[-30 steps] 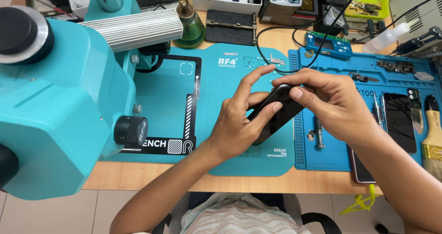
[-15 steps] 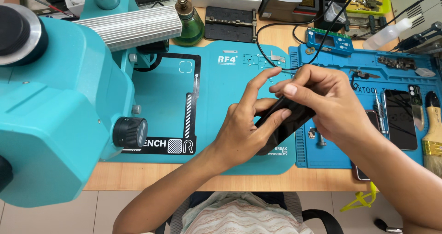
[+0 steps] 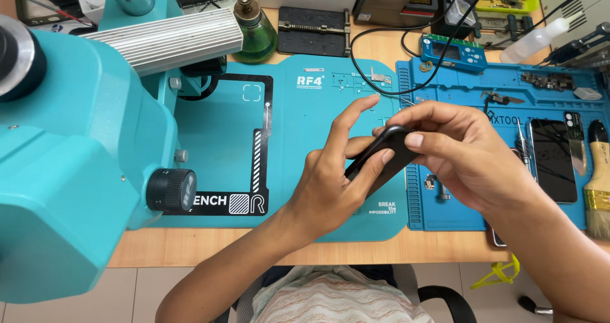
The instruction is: The person uses a screwdriver to remove screws from the back of a smartphone, detaches the back cover, and disconnects internal ribbon cables. They then reassemble the device by reconnecting the cables, replacing the back cover, and securing it with screws.
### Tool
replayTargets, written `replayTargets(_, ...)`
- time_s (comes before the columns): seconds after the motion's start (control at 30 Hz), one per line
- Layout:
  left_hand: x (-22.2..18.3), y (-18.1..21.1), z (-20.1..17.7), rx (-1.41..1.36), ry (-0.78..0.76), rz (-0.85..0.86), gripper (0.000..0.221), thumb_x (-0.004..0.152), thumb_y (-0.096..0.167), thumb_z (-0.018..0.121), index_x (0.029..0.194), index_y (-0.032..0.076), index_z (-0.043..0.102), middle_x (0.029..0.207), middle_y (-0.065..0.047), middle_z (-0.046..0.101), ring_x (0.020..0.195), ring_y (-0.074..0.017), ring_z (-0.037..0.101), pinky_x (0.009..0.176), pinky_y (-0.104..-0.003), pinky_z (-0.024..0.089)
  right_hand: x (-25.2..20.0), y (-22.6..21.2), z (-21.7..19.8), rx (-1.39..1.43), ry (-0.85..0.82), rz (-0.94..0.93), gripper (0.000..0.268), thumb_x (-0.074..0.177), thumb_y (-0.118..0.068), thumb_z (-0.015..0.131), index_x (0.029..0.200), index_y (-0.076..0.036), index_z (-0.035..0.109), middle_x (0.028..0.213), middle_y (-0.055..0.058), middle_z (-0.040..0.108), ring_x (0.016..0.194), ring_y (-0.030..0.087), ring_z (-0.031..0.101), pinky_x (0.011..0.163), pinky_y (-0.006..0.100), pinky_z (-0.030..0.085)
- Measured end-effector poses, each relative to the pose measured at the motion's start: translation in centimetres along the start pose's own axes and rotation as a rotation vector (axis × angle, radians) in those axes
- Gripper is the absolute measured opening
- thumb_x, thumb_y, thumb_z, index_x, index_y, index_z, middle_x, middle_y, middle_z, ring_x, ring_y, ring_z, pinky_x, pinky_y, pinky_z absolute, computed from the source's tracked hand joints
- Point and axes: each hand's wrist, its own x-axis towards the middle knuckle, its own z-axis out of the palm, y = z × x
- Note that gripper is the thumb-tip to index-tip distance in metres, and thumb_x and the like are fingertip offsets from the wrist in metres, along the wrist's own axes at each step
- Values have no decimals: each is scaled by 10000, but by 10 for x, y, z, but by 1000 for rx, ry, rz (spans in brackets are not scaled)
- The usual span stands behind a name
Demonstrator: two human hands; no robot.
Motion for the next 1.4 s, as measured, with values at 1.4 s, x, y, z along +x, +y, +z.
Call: replayTargets(1.4,3,1,-14,-38,-46,31,833,1052,253,752,1711,184,248,1374,-78,823,1264,-235,825,1060,-311,639,2,28,-9,164,107,-126,171,1011,-141,785,1171,-89,749,1152,187,794,1082,298,777,927,443,655)
